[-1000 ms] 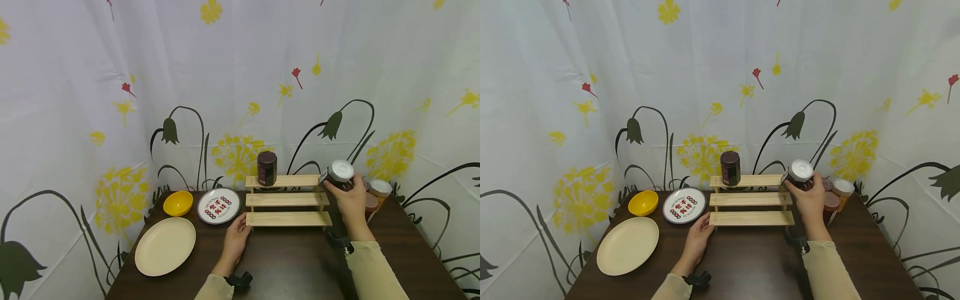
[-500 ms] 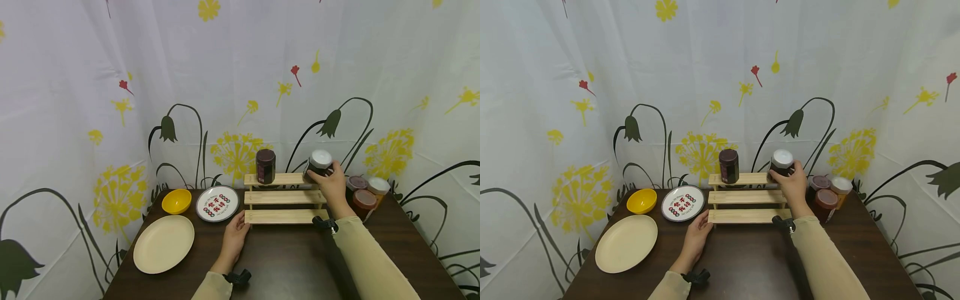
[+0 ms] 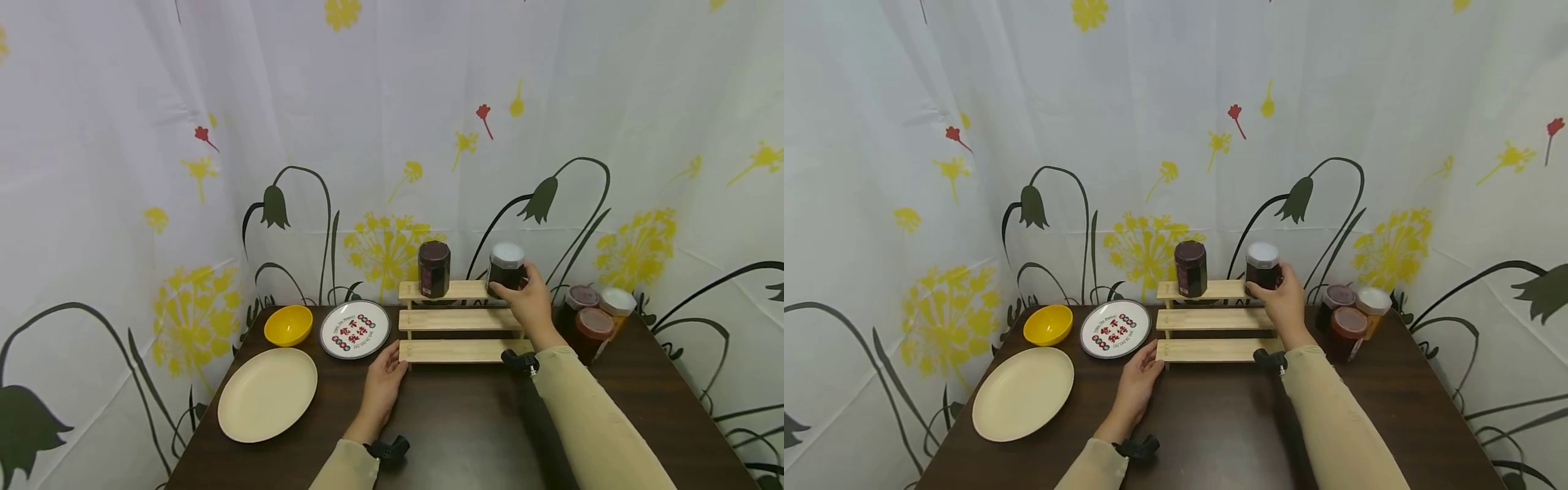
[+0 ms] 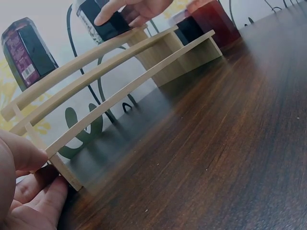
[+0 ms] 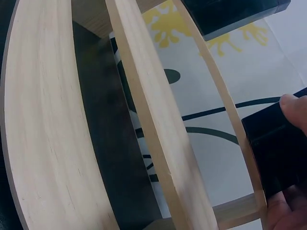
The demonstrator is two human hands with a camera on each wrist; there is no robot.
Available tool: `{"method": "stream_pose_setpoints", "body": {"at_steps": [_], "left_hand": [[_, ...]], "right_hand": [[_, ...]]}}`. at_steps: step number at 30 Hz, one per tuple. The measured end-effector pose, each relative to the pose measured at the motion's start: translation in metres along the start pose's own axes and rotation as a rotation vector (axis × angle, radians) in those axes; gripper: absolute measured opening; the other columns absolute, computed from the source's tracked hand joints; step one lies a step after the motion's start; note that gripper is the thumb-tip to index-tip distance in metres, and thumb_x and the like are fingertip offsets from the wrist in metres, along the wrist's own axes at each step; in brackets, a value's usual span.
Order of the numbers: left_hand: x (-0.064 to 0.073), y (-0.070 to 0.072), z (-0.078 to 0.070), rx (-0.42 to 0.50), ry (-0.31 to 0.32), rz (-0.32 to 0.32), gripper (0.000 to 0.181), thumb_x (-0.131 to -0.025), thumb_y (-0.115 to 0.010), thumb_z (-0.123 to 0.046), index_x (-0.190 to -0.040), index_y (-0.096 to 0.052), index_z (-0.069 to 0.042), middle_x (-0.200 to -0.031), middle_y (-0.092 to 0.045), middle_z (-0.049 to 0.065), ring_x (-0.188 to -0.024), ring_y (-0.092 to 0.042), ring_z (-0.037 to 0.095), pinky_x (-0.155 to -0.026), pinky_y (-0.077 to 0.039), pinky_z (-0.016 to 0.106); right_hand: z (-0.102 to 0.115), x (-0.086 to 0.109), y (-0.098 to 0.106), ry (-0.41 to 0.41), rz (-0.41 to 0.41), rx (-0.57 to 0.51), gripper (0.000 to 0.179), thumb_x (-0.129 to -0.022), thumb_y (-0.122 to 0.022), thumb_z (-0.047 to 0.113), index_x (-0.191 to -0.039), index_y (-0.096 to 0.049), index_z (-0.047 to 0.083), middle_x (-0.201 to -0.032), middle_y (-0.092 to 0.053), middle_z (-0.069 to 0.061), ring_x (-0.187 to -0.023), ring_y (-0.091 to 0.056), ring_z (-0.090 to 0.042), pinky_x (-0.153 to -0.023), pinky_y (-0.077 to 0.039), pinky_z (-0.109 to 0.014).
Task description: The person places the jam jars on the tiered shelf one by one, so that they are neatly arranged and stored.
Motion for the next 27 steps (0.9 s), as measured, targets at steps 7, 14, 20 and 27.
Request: {"method": "stream_pose_setpoints", "body": {"at_steps": [7, 14, 20, 27], "left_hand": [[-0.0016, 0.0017, -0.002, -0.002, 0.014, -0.003, 0.055, -0.106, -0.062, 0.001, -0.159, -0.049, 0.005, -0.15, -0.063, 0.028, -0.133, -0.064, 0.037, -0.096, -0.055, 0.015], [-0.0001, 0.0009, -0.0005, -0.015, 0.015, -0.001, 0.055, -0.106, -0.063, 0.0, -0.159, -0.05, 0.004, -0.149, -0.064, 0.027, -0.133, -0.065, 0.036, -0.097, -0.053, 0.014], [-0.0006, 0.0003, -0.0012, 0.008, 0.015, 0.009, 0.056, -0.106, -0.063, 0.001, -0.16, -0.049, 0.004, -0.15, -0.063, 0.027, -0.134, -0.064, 0.036, -0.097, -0.054, 0.014], [-0.0017, -0.001, -0.0013, 0.011, 0.013, 0.011, 0.055, -0.107, -0.062, 0.001, -0.16, -0.048, 0.004, -0.151, -0.062, 0.028, -0.136, -0.063, 0.038, -0.096, -0.054, 0.014]], "right_hand": [[-0.0011, -0.0046, -0.0029, -0.041, 0.043, 0.01, 0.087, -0.093, -0.09, 0.033, -0.165, -0.044, 0.013, -0.162, -0.056, -0.021, -0.151, -0.051, -0.045, -0.12, -0.046, -0.062], [-0.0028, -0.0038, -0.0007, -0.051, 0.072, -0.011, 0.084, -0.093, -0.089, 0.03, -0.162, -0.046, 0.011, -0.161, -0.055, -0.023, -0.15, -0.053, -0.045, -0.121, -0.046, -0.06], [-0.004, -0.0055, 0.0003, -0.05, 0.106, -0.037, 0.082, -0.093, -0.089, 0.03, -0.161, -0.048, 0.009, -0.161, -0.055, -0.023, -0.15, -0.053, -0.044, -0.122, -0.045, -0.06], [-0.0094, -0.0017, -0.0036, -0.059, 0.119, -0.117, 0.089, -0.094, -0.089, 0.028, -0.167, -0.041, 0.009, -0.172, -0.044, -0.016, -0.164, -0.036, -0.034, -0.132, -0.035, -0.05]]}}
Point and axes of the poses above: each hand's wrist, its own x-axis away from the middle knuckle, its own y-axis out of the back of the hand, z = x × y, the point moved 8 cm from there along -x, towards the middle knuckle
